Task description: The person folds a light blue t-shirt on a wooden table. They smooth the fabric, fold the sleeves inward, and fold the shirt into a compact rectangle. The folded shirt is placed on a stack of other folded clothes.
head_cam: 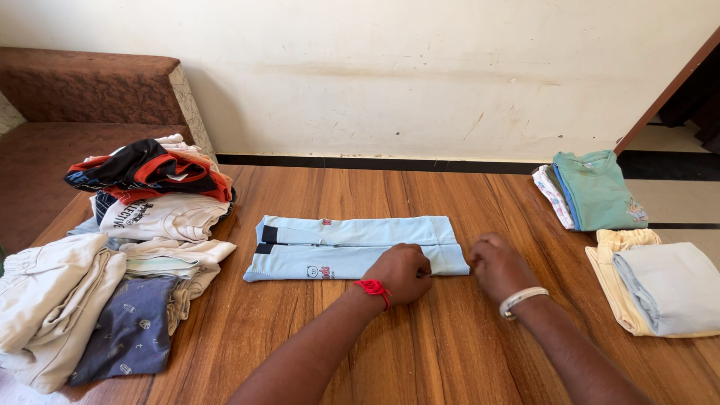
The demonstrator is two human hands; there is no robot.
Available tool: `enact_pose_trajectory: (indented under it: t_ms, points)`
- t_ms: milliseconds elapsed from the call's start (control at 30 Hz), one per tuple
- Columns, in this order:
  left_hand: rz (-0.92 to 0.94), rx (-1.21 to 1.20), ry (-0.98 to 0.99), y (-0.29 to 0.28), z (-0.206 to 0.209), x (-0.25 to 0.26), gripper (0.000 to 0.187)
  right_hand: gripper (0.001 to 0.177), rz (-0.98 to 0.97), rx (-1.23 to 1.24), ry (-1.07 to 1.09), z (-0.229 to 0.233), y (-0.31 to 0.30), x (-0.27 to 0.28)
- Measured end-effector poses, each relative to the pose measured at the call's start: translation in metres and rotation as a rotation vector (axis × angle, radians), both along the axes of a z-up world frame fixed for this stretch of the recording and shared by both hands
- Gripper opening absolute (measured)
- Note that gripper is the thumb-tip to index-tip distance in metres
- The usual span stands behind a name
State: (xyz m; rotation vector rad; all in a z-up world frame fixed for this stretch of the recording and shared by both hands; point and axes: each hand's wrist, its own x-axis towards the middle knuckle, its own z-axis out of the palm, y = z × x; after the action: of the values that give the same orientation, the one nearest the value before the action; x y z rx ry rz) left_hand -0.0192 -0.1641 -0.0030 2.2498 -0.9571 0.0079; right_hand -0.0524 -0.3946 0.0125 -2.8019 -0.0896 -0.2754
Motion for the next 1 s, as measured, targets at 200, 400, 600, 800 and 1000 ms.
enact_pose_trajectory:
  t_ms: [200,400,600,800,1000]
  points:
    - [0.143,-0.099,-0.123,-0.008,-0.016,0.009,0.022,0.034,-0.075,0.077,0.077,0.003,0.039,0.014]
    - [0.204,-0.075,-0.017,-0.005,-0.013,0.013,0.017,0.054,-0.01,0.1,0.12,-0.015,0.072,0.039]
    - [0.157,0.072,-0.028,-0.007,0.001,0.019,0.017,0.067,-0.064,-0.333,0.298,-0.019,0.07,0.038]
    - [0.224,0.028,-0.219,-0.041,0.005,0.001,0.063,0.082,-0.022,-0.585,0.377,-0.014,0.069,0.035]
    - [0.183,0.556,0.041,-0.009,0.01,0.001,0.091,0.07,-0.05,-0.423,0.294,-0.019,0.07,0.037]
